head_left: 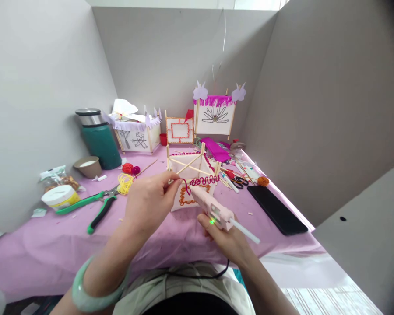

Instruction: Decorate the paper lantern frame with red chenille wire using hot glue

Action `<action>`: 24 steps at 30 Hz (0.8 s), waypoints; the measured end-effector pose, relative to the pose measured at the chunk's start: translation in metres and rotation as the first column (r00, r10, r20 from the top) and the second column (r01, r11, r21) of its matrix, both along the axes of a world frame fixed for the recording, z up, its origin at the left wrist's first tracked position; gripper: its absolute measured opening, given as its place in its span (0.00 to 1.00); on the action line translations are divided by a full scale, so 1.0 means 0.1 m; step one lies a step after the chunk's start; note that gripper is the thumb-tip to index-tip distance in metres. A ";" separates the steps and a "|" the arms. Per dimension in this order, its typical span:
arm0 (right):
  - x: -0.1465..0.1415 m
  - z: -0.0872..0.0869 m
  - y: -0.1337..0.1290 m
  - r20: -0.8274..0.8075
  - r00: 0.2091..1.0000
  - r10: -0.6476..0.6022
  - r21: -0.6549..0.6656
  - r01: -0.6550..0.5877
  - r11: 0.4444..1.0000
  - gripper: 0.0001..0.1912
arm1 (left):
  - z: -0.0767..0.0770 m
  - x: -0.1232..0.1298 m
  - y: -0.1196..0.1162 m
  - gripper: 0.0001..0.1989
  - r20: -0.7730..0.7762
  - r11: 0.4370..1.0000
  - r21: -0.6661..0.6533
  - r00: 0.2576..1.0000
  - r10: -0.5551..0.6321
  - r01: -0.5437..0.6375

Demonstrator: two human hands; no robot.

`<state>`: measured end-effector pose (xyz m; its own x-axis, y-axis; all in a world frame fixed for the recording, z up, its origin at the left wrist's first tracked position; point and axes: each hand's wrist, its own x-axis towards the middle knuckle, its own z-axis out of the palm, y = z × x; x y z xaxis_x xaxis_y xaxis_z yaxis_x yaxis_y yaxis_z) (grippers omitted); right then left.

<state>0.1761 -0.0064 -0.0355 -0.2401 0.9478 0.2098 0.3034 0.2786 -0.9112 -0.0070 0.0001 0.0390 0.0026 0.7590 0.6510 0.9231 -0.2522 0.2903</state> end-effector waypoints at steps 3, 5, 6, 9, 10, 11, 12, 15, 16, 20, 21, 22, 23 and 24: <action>0.00 -0.03 0.02 0.019 1.000 -0.006 0.033 0.005 0.999 0.18 | 0.07 0.01 0.06 0.09 -0.049 0.999 -0.023 0.998 0.027 -0.028; 0.01 -0.04 0.02 0.037 0.999 -0.018 0.050 0.016 0.999 0.19 | 0.11 0.03 0.09 0.10 -0.069 0.998 -0.024 0.996 0.052 -0.054; 0.01 -0.05 0.02 0.039 0.999 -0.021 0.053 0.019 0.998 0.19 | 0.13 0.04 0.11 0.10 -0.078 0.998 -0.022 0.995 0.063 -0.065; 0.01 -0.06 0.03 0.023 1.000 -0.016 0.053 0.015 0.998 0.17 | 0.21 0.07 0.16 0.10 -0.092 0.997 -0.035 0.993 0.067 -0.071; 0.01 -0.06 0.03 0.021 1.000 -0.015 0.058 0.013 0.998 0.16 | 0.23 0.08 0.18 0.10 -0.091 0.997 -0.040 0.994 0.061 -0.064; 0.01 -0.06 0.03 0.020 1.000 -0.014 0.068 0.013 0.998 0.16 | 0.25 0.09 0.20 0.10 -0.092 0.998 -0.038 0.994 0.053 -0.057; 0.01 -0.06 0.04 0.023 1.000 -0.017 0.080 0.015 0.997 0.16 | 0.26 0.09 0.23 0.10 -0.101 0.998 -0.030 0.994 0.044 -0.047; 0.01 -0.06 0.04 0.046 0.999 -0.027 0.109 0.022 0.994 0.16 | 0.28 0.10 0.28 0.09 -0.177 1.000 0.017 0.984 0.018 -0.016; 0.01 -0.06 0.04 0.050 0.998 -0.033 0.118 0.027 0.993 0.15 | 0.28 0.09 0.30 0.09 -0.209 1.000 0.029 0.978 0.012 -0.006; 0.01 -0.05 0.03 0.052 0.998 -0.047 0.136 0.040 0.990 0.14 | 0.29 0.06 0.33 0.09 -0.318 0.996 0.086 0.948 0.024 0.004; 0.01 -0.05 0.03 0.053 0.997 -0.047 0.139 0.040 0.990 0.14 | 0.30 0.05 0.34 0.10 -0.346 0.995 0.097 0.938 0.017 0.017; 0.02 -0.05 0.02 0.056 0.997 -0.047 0.144 0.039 0.989 0.13 | 0.31 0.04 0.34 0.10 -0.372 0.994 0.099 0.928 0.002 0.038; 0.02 -0.04 0.02 0.057 0.997 -0.049 0.151 0.040 0.988 0.13 | 0.32 0.03 0.35 0.10 -0.393 0.994 0.095 0.919 -0.018 0.060; 0.02 -0.04 0.01 0.057 0.997 -0.052 0.158 0.043 0.987 0.13 | 0.32 0.02 0.35 0.10 -0.406 0.993 0.089 0.913 -0.038 0.081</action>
